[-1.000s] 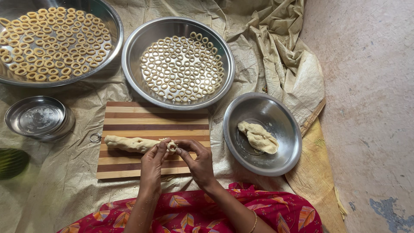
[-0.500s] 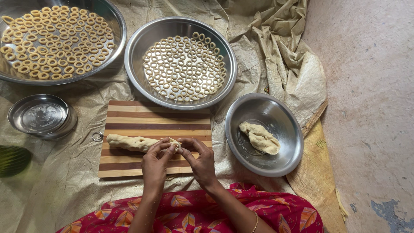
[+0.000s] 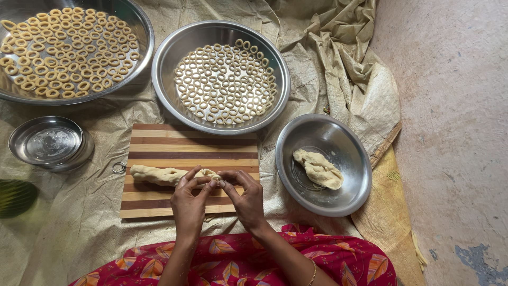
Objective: The person rolls small pieces of dough between their palms to form thin ropes, then joins the ends to create rings. The rings are placed into a large metal tray. The person repeats this process continuously.
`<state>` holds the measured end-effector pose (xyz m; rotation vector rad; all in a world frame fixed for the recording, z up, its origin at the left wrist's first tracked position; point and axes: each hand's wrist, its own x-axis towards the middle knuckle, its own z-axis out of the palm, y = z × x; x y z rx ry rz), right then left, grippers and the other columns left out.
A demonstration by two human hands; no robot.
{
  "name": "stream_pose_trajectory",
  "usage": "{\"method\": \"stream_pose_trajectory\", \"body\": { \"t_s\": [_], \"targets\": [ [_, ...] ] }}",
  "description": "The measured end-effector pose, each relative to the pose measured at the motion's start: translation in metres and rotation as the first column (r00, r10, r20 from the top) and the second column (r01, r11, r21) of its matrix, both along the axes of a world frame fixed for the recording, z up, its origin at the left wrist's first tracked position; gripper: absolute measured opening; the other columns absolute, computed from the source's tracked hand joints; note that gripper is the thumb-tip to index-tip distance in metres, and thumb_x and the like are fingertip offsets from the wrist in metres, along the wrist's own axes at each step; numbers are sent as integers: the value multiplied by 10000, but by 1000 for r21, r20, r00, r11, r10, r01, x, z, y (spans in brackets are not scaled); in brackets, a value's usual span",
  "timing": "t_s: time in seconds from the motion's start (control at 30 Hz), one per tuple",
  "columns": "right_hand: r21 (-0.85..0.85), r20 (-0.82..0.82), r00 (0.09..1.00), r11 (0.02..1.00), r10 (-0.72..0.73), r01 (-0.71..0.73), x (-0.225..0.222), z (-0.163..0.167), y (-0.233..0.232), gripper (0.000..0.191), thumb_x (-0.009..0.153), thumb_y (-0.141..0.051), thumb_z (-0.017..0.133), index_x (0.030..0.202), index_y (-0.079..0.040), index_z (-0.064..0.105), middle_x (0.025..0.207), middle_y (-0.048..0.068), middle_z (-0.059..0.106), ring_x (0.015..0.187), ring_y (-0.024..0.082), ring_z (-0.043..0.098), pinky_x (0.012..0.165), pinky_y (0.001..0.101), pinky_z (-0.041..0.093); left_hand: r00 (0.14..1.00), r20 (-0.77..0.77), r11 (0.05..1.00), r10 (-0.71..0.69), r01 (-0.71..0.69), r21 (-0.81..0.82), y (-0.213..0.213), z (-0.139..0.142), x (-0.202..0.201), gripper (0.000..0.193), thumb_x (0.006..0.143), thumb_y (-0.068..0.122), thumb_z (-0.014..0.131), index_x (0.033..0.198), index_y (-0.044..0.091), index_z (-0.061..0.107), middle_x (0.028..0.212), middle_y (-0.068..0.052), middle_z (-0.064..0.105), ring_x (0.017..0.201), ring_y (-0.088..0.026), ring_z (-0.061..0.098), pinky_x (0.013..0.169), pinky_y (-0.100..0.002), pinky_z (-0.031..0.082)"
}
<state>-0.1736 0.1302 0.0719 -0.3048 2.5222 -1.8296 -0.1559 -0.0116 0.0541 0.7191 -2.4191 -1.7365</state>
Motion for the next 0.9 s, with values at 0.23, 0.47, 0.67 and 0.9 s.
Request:
{"method": "stream_pose_trajectory", "body": {
  "t_s": [0.23,0.47,0.67,0.9],
  "targets": [
    [-44,14,1000,999,-23,24,-5,-6,4,183,938,-175,717,1082,-75,769,1003,69,777,954,175,757,879,330,614,1000,12,992,-15,14,125,1,-3,1,289,923,301,661,1093,106,791,1416,-46,639,1245,-209,645,1021,-432,571],
    [-259,317,946,952,-73,161,-34,-11,14,199,922,-137,701,1091,-41,743,1044,98,793,987,194,775,952,348,638,997,3,935,81,-77,345,-2,0,-3,352,1003,296,581,1221,64,730,1315,-124,707,1192,-212,682,1032,-380,557],
    [-381,301,943,889,-139,253,-101,-15,32,249,920,-88,657,1151,-12,712,1061,119,790,990,207,767,958,356,611,996,13,929,85,-84,362,0,-5,-6,269,990,214,570,1150,76,736,1293,-104,682,1173,-225,669,1030,-388,574],
    [321,0,987,935,-158,150,-194,-23,56,170,945,-172,682,1072,-109,776,1046,65,791,913,153,760,822,319,621,997,29,906,72,-77,417,6,-13,-10,244,973,199,563,1093,97,750,1396,-77,617,1220,-228,641,999,-399,592]
  ]
}}
